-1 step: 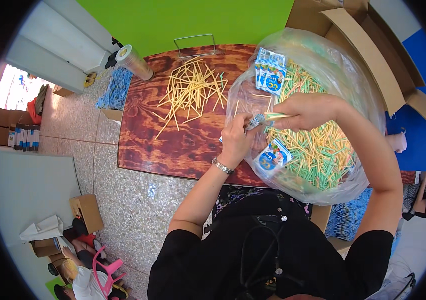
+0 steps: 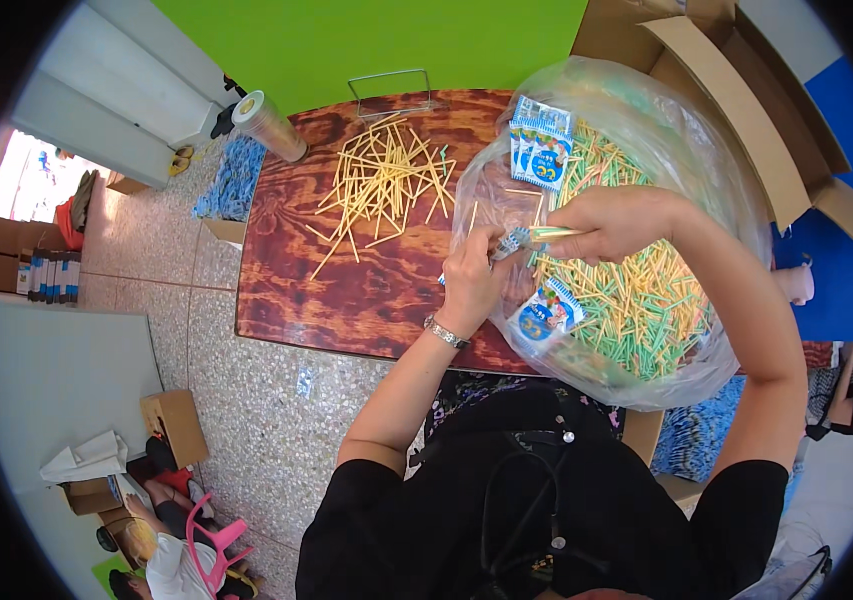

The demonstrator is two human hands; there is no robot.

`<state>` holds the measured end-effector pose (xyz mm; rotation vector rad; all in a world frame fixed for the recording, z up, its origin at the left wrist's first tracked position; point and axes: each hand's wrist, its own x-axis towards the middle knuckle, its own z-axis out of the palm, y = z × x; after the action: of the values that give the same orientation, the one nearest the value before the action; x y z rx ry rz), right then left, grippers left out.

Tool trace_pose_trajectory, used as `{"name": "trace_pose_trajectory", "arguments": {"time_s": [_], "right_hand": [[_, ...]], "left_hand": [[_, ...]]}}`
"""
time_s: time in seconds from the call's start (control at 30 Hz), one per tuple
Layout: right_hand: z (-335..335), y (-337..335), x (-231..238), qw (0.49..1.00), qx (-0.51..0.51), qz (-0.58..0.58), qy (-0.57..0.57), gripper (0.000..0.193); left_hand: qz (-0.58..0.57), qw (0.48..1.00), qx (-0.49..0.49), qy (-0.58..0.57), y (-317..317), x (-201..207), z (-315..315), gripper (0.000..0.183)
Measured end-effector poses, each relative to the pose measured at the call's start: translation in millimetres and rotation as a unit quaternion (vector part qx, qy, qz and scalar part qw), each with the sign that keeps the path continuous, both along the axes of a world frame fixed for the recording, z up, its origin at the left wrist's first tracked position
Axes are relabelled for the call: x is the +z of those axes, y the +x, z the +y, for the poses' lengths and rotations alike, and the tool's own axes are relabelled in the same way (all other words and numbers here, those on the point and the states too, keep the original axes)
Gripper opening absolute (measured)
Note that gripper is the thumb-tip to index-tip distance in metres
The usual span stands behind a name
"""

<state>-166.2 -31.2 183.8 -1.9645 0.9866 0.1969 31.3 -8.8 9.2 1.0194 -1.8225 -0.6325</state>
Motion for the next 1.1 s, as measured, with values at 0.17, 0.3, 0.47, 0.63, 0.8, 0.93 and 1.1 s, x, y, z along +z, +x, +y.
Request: {"name": "trace_pose_trajectory", "arguments": {"time_s": [0.17, 0.3, 0.47, 0.63, 0.8, 0.93, 1.1], "right_hand": [[-2.4, -3.1, -2.9, 0.993, -0.030, 0.099, 0.057, 0.035], [-7.5, -2.9, -7.7, 0.987, -0.003, 0.158, 0.034, 0.034], [-12.4, 4.4, -5.3, 0.959, 0.056, 0.278, 0.013, 0.034], [-14.5, 20.4, 7.1, 0.953, 0.066, 0.297, -0.010, 0.036], [-14.8, 6.1, 2.0, 0.976, 0.052, 0.122, -0.171, 0.038], [-56.9, -27.2, -87.5, 0.958, -0.084, 0.062, -0.266, 0.031], [-70.2, 13.9, -205.4, 0.877, -0.063, 0.197, -0.434, 0.014]], "left_hand": [[-0.014, 0.999, -0.005, -0.046, -2.7, -0.3, 0.0, 0.034], [-0.041, 0.997, -0.010, -0.058, -2.4, 4.2, 2.7, 0.033], [-0.049, 0.996, -0.024, -0.064, -4.6, 11.2, 4.0, 0.032], [-0.129, 0.974, -0.045, -0.183, -9.1, 20.5, 5.6, 0.035], [-0.028, 0.989, -0.038, -0.138, -1.1, 9.3, 1.7, 0.035], [0.023, 0.995, -0.051, -0.081, 6.7, 5.7, 9.5, 0.036], [0.007, 0.996, -0.033, -0.084, 22.2, 2.8, 17.8, 0.035]]}}
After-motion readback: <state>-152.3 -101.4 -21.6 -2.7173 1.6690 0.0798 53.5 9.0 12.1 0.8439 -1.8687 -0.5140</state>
